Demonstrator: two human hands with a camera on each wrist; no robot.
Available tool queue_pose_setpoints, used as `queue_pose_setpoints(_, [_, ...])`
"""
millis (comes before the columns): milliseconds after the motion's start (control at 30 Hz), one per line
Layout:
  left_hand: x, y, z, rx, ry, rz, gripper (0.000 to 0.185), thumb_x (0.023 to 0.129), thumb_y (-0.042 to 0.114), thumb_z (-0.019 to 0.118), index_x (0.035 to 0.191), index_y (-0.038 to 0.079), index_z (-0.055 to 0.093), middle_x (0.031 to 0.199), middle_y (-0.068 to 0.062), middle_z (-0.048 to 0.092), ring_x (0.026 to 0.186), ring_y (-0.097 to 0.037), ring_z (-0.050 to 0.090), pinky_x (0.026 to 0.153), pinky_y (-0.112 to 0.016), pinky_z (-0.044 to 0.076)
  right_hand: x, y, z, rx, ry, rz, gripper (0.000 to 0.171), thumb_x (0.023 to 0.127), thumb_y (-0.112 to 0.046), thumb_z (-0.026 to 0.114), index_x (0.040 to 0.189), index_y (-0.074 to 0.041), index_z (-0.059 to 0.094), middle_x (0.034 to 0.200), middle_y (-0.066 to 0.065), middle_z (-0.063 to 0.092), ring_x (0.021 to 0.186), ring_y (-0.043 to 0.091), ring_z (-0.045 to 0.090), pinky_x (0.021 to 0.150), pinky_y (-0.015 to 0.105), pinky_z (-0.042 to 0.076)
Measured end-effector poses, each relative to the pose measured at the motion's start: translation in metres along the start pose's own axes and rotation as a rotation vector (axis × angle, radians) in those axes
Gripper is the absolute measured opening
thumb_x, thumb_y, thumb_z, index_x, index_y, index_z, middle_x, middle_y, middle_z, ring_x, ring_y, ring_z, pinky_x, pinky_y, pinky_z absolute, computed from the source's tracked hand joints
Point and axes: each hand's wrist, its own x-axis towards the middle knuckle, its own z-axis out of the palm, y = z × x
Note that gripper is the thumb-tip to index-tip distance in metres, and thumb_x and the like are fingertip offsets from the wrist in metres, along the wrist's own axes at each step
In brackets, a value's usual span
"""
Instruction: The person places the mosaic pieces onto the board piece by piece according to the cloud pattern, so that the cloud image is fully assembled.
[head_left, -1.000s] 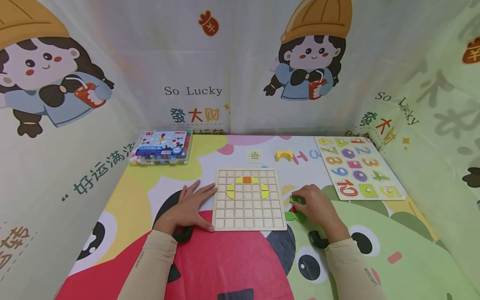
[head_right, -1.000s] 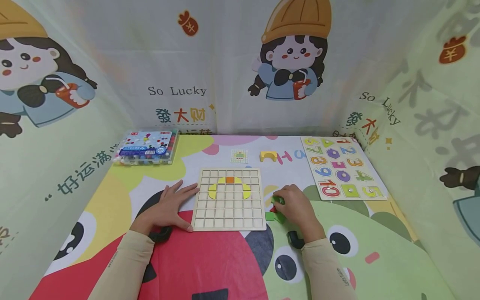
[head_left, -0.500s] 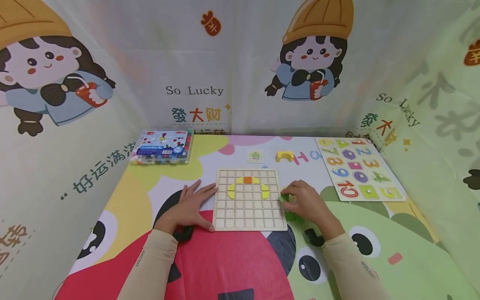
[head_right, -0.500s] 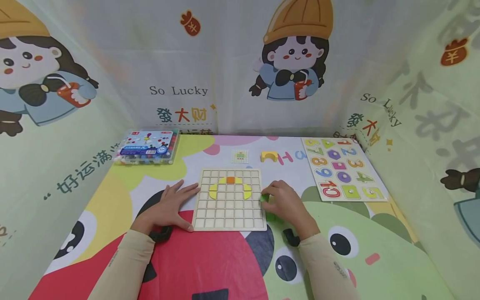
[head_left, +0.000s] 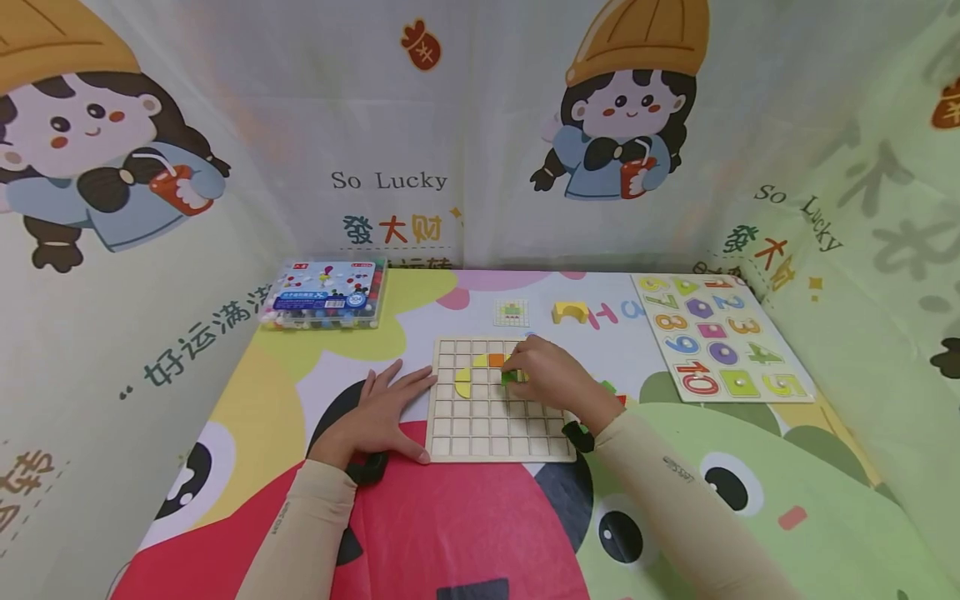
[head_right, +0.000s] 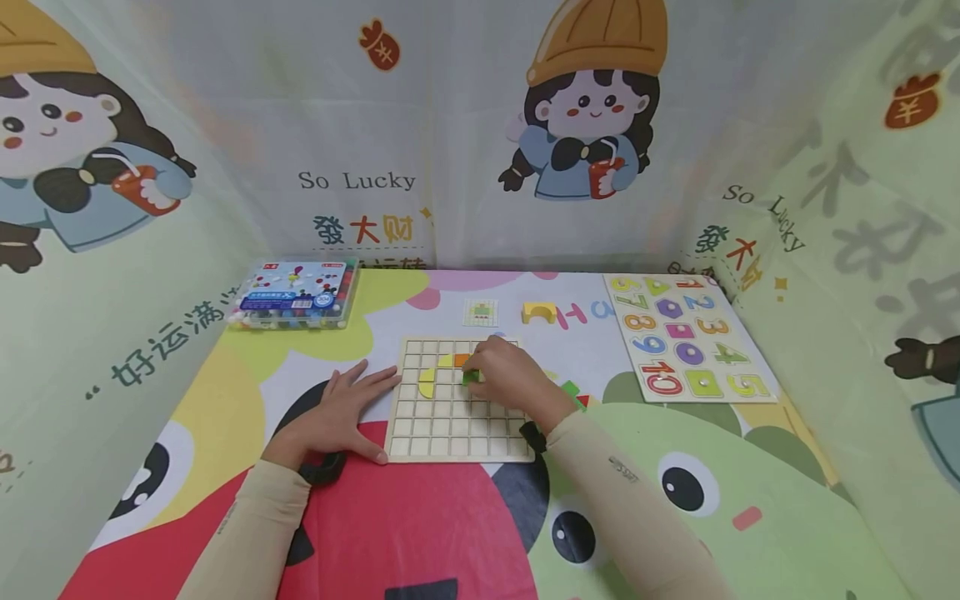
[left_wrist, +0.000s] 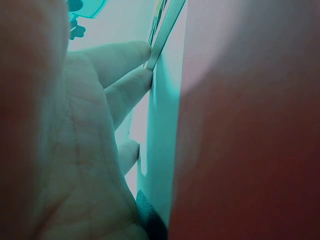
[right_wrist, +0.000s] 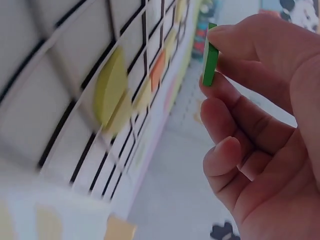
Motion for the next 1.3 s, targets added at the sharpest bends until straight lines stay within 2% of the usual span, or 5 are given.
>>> queue_pose_setpoints(167, [0.000, -0.001, 0.000, -0.002, -0.010, -0.006, 0.125, 0.061, 0.061, 0.095, 0.166, 0.028, 0.036, 0.176, 0.003, 0.028, 0.165, -0.039, 0.003, 0.128, -0.072, -0.005, 0.025, -0.007, 0.009, -0.022, -0.060, -0.030, 0.016, 0.091, -0.013, 0.079, 0.105, -0.014, 0.086, 0.104, 0.000, 0.077, 0.101, 0.019, 0.063, 0.084, 0.035, 0.059])
queue_pose_setpoints(400, [0.001, -0.001, 0.000, -0.007, -0.011, -0.009, 0.125, 0.061, 0.062, 0.094, 0.166, 0.031, 0.036, 0.176, 0.005, 0.027, 0.166, -0.037, 0.001, 0.128, -0.071, -0.006, 0.041, -0.011, 0.021, -0.066, -0.088, -0.072, 0.012, 0.093, -0.011, 0.077, 0.096, -0.017, 0.086, 0.096, -0.001, 0.073, 0.093, 0.016, 0.058, 0.076, 0.032, 0.055])
queue_pose_setpoints(667, [0.000, 0.000, -0.001, -0.008, -0.005, 0.000, 0.125, 0.060, 0.060, 0.095, 0.166, 0.028, 0.037, 0.176, 0.002, 0.028, 0.165, -0.040, 0.003, 0.127, -0.073, -0.005, 0.047, -0.012, 0.027, -0.091, -0.049, -0.107, 0.016, 0.093, -0.009, 0.075, 0.100, -0.018, 0.087, 0.103, 0.001, 0.074, 0.096, 0.018, 0.060, 0.077, 0.032, 0.058])
queue_pose_setpoints(833, [-0.001, 0.001, -0.001, -0.011, -0.005, -0.002, 0.123, 0.061, 0.060, 0.095, 0.166, 0.027, 0.038, 0.176, 0.002, 0.028, 0.165, -0.041, 0.003, 0.127, -0.074, -0.006, 0.048, -0.013, 0.029, -0.102, -0.040, -0.101, 0.016, 0.093, -0.008, 0.074, 0.096, -0.019, 0.086, 0.104, 0.001, 0.074, 0.096, 0.019, 0.060, 0.076, 0.032, 0.059])
queue_pose_setpoints(1300, [-0.001, 0.002, -0.001, -0.006, -0.006, -0.002, 0.122, 0.062, 0.061, 0.094, 0.166, 0.026, 0.039, 0.176, 0.001, 0.029, 0.165, -0.042, 0.003, 0.127, -0.074, -0.006, 0.048, -0.017, 0.029, -0.052, -0.085, -0.041, 0.016, 0.097, -0.012, 0.077, 0.109, -0.015, 0.086, 0.108, 0.005, 0.074, 0.106, 0.023, 0.064, 0.089, 0.038, 0.060])
